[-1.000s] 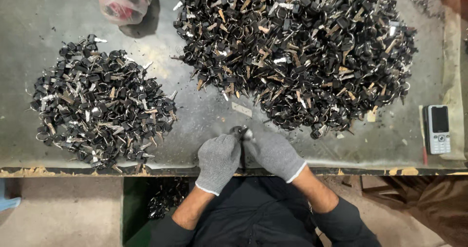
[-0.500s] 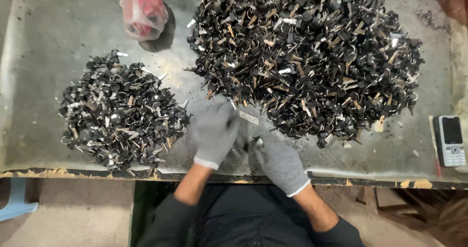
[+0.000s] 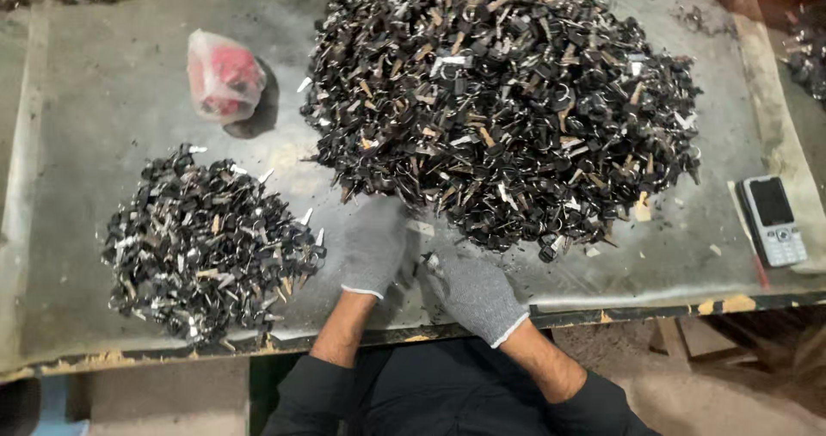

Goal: The person, wearing gloves, picks small black metal parts one at a time from a large pile on the workbench, briefly handles each part, and places it into a separate pile on the left, gradually building up the sorted pile while the main heap shrinks slightly.

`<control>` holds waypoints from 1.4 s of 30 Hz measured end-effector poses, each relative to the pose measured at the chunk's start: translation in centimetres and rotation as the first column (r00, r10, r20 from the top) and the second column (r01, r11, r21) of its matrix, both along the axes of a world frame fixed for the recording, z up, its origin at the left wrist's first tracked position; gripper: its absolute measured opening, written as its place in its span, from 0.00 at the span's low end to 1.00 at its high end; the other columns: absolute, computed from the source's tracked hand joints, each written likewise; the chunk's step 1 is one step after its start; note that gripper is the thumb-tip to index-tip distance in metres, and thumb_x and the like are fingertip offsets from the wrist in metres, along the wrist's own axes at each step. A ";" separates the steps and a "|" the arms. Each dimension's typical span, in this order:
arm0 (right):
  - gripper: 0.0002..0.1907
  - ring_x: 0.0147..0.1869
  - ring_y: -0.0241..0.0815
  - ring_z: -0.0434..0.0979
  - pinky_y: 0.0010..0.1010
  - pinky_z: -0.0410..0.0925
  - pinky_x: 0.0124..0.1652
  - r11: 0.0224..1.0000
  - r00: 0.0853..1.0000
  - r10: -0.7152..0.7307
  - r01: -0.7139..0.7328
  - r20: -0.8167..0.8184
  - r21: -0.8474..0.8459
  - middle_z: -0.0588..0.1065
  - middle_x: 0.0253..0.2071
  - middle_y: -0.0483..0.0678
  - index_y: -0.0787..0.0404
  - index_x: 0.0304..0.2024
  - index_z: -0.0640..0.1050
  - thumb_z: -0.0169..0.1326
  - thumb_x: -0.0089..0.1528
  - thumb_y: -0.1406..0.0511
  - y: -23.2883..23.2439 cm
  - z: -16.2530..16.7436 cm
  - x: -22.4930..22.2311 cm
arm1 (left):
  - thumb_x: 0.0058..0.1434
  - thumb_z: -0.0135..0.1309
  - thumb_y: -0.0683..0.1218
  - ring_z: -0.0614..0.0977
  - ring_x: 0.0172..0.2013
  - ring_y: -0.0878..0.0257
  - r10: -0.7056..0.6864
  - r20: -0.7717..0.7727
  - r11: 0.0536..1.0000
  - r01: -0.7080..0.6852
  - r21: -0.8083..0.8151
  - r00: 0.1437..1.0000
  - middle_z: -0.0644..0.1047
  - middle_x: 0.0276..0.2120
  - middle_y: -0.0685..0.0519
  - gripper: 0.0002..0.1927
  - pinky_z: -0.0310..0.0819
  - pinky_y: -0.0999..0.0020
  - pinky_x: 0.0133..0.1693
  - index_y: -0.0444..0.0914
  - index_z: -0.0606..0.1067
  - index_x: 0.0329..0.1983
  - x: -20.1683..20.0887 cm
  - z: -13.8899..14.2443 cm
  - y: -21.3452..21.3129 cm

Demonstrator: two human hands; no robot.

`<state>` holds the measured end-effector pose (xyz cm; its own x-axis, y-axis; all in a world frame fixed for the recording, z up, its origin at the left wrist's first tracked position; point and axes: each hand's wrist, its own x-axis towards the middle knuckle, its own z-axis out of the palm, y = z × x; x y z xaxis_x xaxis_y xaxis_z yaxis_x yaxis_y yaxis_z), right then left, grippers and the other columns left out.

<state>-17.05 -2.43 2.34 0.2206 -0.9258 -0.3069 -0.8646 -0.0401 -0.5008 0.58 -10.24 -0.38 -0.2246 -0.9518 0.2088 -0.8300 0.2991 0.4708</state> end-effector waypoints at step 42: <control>0.18 0.33 0.55 0.83 0.46 0.75 0.34 0.994 0.998 0.060 -0.057 -0.025 0.097 0.78 0.29 0.57 0.63 0.52 0.72 0.51 0.67 0.57 0.3 -0.5 -1.1 | 0.59 0.54 0.41 0.80 0.41 0.43 -0.136 -0.221 0.974 0.172 0.151 0.966 0.79 0.40 0.43 0.13 0.73 0.50 0.43 0.37 0.76 0.47 0.6 -0.6 7.7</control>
<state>-18.13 -2.13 1.80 0.2638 -0.8775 -0.4005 -0.8758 -0.0439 -0.4807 1.20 -2.51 -1.01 -0.3396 -0.9344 0.1073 -0.6587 0.3177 0.6820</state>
